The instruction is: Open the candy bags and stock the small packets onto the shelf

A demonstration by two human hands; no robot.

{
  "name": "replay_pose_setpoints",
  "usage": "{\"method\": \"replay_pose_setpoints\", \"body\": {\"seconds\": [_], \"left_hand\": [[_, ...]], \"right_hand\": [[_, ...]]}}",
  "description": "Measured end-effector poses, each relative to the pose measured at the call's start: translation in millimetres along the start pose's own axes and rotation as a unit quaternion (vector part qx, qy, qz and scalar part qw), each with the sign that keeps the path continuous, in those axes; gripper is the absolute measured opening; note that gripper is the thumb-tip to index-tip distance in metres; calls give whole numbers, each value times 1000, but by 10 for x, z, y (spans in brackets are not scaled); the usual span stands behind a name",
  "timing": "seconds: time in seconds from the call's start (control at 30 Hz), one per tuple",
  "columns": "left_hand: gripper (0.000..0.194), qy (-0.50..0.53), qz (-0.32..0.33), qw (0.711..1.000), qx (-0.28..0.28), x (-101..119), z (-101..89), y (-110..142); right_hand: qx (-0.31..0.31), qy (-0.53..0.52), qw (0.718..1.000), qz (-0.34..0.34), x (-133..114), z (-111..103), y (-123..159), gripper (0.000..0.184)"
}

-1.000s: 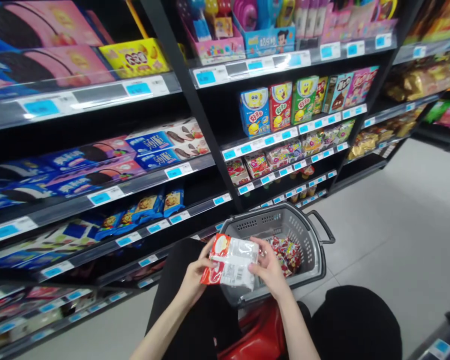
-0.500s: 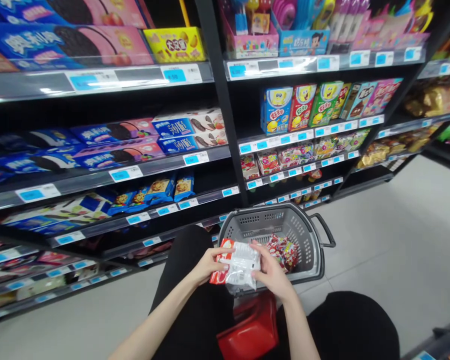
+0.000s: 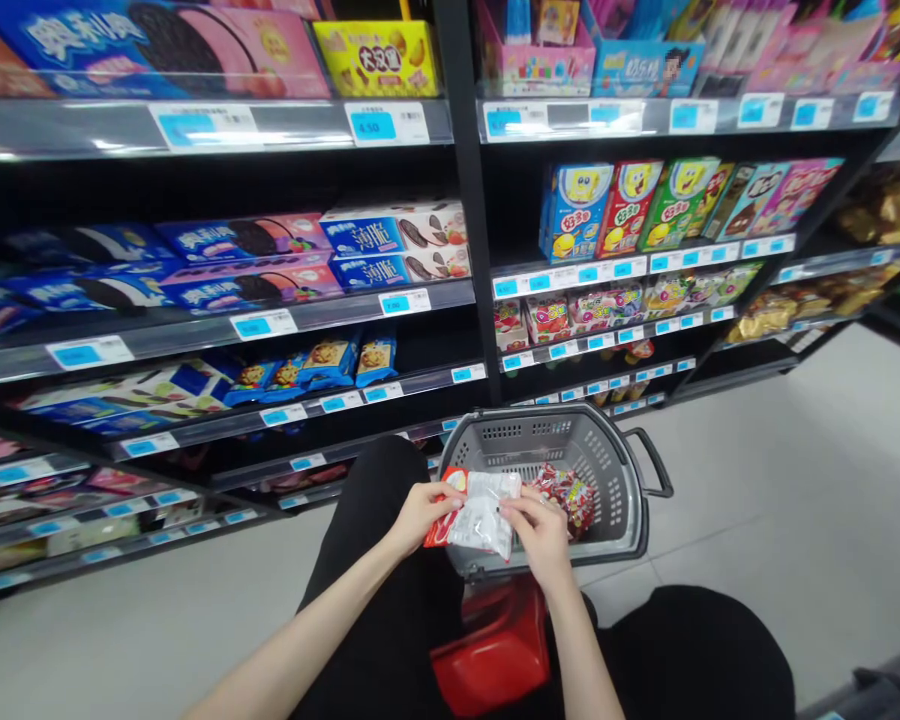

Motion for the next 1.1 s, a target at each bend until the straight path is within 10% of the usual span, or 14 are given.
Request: {"method": "replay_pose_setpoints", "body": {"seconds": [0.4,0.87,1.1], "left_hand": [[18,-82,32,996,22,49,62,-29],[12,326,-143,930,-93,-190,154,-37],[47,378,-100,899,-198,26,229,38]], "right_hand": [[21,191,981,-20,-7,-36,-65,24],[13,-232,961,147,411,103,-6,19],[103,-220,955,171,527,-31,-10,30]]}}
Point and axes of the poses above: each hand's wrist, its own y-axis away from the middle knuckle, its own z-axis out of the palm, x = y × z, the point moved 6 cm from there along -y, towards the middle knuckle, and after that the axes turned 1 degree about x, right-handed, at the moved point
